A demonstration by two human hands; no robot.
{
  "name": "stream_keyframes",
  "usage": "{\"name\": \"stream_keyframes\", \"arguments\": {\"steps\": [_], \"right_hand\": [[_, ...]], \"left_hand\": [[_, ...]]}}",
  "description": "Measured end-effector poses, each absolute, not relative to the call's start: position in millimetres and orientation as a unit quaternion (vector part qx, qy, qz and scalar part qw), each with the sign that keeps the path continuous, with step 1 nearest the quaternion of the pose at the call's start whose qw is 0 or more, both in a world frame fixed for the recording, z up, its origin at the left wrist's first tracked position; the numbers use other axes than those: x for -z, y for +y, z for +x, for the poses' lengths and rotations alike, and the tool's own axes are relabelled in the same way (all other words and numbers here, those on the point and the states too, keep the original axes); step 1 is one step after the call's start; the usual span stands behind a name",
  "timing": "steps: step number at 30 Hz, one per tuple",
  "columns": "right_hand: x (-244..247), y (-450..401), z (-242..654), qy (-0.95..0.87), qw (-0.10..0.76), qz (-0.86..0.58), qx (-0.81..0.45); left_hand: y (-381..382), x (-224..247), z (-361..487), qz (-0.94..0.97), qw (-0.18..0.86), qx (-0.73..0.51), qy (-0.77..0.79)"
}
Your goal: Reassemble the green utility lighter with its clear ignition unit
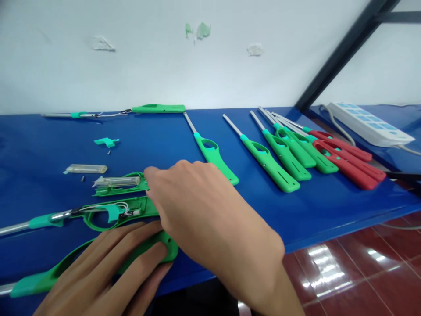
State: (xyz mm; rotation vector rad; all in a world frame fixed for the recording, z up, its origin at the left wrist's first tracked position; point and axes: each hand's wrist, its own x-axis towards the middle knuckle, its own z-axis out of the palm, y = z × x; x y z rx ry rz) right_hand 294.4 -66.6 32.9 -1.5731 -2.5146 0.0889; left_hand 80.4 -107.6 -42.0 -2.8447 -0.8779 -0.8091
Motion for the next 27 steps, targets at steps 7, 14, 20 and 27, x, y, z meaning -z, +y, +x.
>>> {"name": "stream_keyframes", "arguments": {"steps": [7, 14, 20, 27], "right_hand": [[-34.1, -67.5, 295.9, -0.823, 0.108, -0.555, -0.052], [-38.6, -67.1, 299.3, -0.805, 0.15, -0.573, -0.045], [-46.7, -68.4, 296.7, -0.757, 0.279, -0.59, 0.013], [-60.3, -71.7, 293.6, -0.69, 0.403, -0.601, -0.022]], "left_hand": [[-101.3, 50.8, 76.0, -0.928, 0.043, 0.274, -0.25], [-100.8, 52.5, 75.7, -0.929, 0.051, 0.27, -0.249], [-100.0, 47.8, 81.1, -0.921, 0.048, 0.289, -0.258], [-100.5, 44.6, 80.5, -0.907, 0.093, 0.306, -0.274]]}}
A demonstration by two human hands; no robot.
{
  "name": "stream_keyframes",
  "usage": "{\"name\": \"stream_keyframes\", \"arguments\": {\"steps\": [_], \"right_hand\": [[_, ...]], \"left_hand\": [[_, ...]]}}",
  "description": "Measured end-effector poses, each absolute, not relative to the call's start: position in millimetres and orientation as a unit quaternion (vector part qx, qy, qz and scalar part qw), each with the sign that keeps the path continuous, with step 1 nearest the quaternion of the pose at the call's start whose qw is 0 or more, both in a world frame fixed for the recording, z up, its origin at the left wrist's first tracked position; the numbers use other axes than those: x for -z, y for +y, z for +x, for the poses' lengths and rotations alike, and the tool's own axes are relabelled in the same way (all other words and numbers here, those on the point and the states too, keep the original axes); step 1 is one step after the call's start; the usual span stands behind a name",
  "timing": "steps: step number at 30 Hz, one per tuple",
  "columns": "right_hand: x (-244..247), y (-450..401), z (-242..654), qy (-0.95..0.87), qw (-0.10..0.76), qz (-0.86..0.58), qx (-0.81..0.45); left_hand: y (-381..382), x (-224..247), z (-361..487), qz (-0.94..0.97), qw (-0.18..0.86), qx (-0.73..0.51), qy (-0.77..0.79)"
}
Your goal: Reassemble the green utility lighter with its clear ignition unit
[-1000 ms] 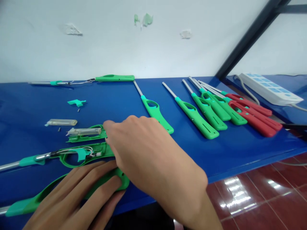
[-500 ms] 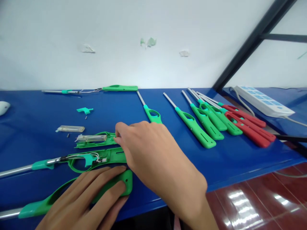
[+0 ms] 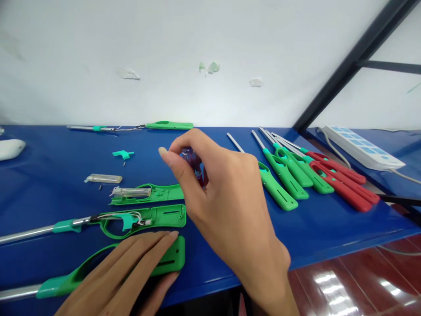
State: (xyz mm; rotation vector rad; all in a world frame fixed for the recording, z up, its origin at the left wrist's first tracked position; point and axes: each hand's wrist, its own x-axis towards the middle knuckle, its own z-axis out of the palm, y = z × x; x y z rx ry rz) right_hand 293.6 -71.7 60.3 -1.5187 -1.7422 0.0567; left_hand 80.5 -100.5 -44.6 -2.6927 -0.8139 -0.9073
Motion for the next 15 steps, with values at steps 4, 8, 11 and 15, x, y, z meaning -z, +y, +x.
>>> {"name": "stream_keyframes", "arguments": {"steps": [4, 8, 11, 15], "right_hand": [[-57.3, -68.3, 299.0, -0.673, 0.385, -0.632, -0.015], [-51.1, -62.8, 308.0, -0.653, 0.35, -0.671, 0.005], [-47.0, -60.1, 312.9, -0.651, 0.299, -0.697, -0.019], [-40.5, -61.4, 314.6, -0.654, 0.259, -0.71, -0.038]], "left_hand": [[-100.5, 44.0, 79.6, -0.912, 0.094, 0.3, -0.263], [-101.4, 44.1, 80.1, -0.915, 0.077, 0.297, -0.264], [-101.0, 44.8, 80.9, -0.917, 0.074, 0.299, -0.254], [-98.8, 43.6, 82.6, -0.916, 0.073, 0.299, -0.258]]}}
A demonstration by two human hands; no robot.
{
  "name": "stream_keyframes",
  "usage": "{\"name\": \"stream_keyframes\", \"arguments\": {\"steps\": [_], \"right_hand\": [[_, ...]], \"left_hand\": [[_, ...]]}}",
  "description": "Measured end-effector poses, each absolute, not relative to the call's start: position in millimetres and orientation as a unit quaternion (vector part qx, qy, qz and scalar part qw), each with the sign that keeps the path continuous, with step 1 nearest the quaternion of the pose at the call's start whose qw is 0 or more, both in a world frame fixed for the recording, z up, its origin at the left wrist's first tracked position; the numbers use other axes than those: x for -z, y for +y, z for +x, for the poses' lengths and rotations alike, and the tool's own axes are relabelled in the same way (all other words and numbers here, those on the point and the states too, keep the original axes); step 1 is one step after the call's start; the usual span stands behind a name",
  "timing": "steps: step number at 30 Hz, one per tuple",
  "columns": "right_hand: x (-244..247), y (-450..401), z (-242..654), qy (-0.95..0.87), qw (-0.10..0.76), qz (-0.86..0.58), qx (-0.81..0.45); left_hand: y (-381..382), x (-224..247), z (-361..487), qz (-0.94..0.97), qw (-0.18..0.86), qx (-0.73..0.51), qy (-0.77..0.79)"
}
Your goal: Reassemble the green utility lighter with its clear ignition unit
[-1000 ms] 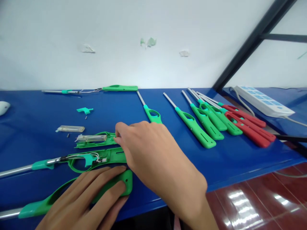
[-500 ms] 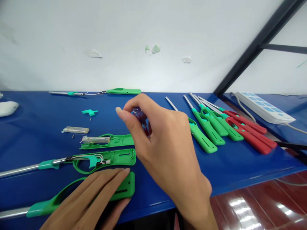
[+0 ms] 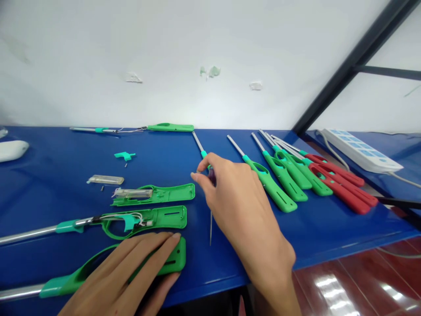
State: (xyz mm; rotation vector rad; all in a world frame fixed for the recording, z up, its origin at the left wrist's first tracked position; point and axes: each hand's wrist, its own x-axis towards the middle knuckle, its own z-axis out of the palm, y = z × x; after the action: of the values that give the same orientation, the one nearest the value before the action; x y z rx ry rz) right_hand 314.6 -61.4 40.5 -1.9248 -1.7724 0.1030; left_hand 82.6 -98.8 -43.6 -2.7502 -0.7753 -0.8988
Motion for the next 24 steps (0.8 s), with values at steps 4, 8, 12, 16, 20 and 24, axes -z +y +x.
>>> {"name": "stream_keyframes", "arguments": {"steps": [4, 8, 12, 16, 20, 24], "right_hand": [[-35.2, -63.5, 314.4, -0.648, 0.217, -0.728, -0.046], [-36.9, -62.1, 313.9, -0.647, 0.218, -0.729, -0.048], [-41.9, -60.2, 312.4, -0.64, 0.247, -0.727, -0.02], [-40.4, -61.2, 312.6, -0.649, 0.254, -0.717, -0.029], [-38.4, -61.0, 313.4, -0.65, 0.252, -0.716, -0.026], [-45.3, -62.2, 309.5, -0.66, 0.292, -0.689, -0.067]], "left_hand": [[-98.0, 42.4, 82.5, -0.916, 0.073, 0.304, -0.252], [-99.0, 44.3, 80.2, -0.917, 0.063, 0.302, -0.25], [-99.5, 47.1, 78.9, -0.92, 0.06, 0.298, -0.248], [-98.9, 46.7, 79.7, -0.919, 0.061, 0.301, -0.247], [-97.8, 44.9, 80.8, -0.919, 0.056, 0.303, -0.247], [-98.6, 50.0, 77.9, -0.921, 0.07, 0.297, -0.243]]}}
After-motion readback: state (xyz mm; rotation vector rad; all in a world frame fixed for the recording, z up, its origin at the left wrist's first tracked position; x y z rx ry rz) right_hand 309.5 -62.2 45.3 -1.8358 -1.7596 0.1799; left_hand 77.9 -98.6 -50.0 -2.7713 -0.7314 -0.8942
